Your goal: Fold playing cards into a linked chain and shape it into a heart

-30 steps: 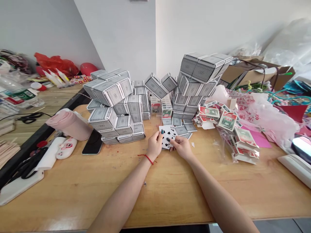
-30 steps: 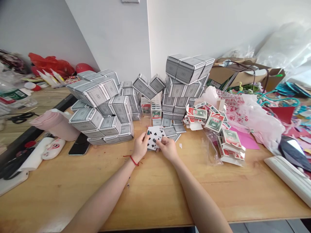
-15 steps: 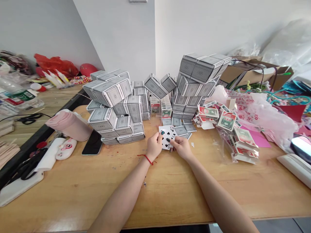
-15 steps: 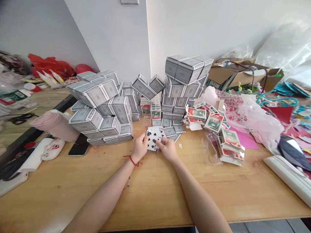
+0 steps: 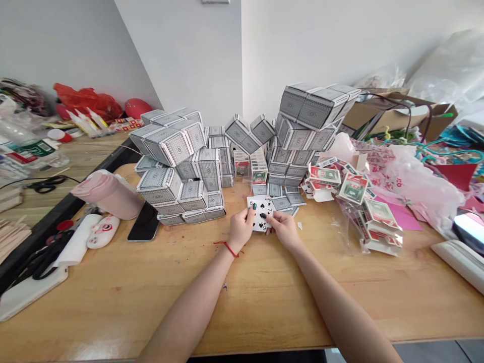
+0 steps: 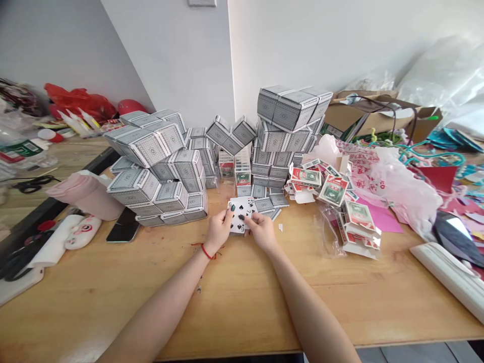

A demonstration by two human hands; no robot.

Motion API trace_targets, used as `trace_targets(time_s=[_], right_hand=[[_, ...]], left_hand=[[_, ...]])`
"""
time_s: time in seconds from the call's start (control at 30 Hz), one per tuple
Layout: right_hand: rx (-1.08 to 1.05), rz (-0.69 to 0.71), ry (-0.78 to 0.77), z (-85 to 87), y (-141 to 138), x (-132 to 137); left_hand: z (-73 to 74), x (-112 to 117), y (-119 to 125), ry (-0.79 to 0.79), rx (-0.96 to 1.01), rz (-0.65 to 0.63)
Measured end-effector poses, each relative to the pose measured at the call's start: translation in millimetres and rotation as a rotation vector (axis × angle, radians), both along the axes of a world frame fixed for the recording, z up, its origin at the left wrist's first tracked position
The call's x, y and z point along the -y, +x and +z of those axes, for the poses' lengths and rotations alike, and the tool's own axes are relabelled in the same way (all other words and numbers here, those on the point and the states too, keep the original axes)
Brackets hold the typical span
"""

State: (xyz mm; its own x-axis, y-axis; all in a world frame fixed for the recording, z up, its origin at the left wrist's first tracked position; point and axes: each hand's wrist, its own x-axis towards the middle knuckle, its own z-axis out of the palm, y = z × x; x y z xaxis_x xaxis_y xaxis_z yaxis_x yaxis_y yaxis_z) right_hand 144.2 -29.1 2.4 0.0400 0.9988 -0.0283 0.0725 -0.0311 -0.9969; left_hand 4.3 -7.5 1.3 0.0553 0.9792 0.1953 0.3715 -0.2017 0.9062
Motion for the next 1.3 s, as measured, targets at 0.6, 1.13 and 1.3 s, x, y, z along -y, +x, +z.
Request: trace_targets(time_s=[0.6,1.13,1.3], right_hand=[[-0.097,-0.109,-0.003,-7.3,8.1,-6.0],[-0.286,-0.048,-0.021,-4.5,6.8,-6.3],[-0.257,-0.030,-0.002,-3.7,7.1,-6.1]], left_hand=[[-1.0,1.9,1.3,0.006,-0.011,-0.098],[0.8,8.0,0.8,-0.032,0.058,-0.137],[2.1,4.5,2.8,0.046,-0.066,-0.028]])
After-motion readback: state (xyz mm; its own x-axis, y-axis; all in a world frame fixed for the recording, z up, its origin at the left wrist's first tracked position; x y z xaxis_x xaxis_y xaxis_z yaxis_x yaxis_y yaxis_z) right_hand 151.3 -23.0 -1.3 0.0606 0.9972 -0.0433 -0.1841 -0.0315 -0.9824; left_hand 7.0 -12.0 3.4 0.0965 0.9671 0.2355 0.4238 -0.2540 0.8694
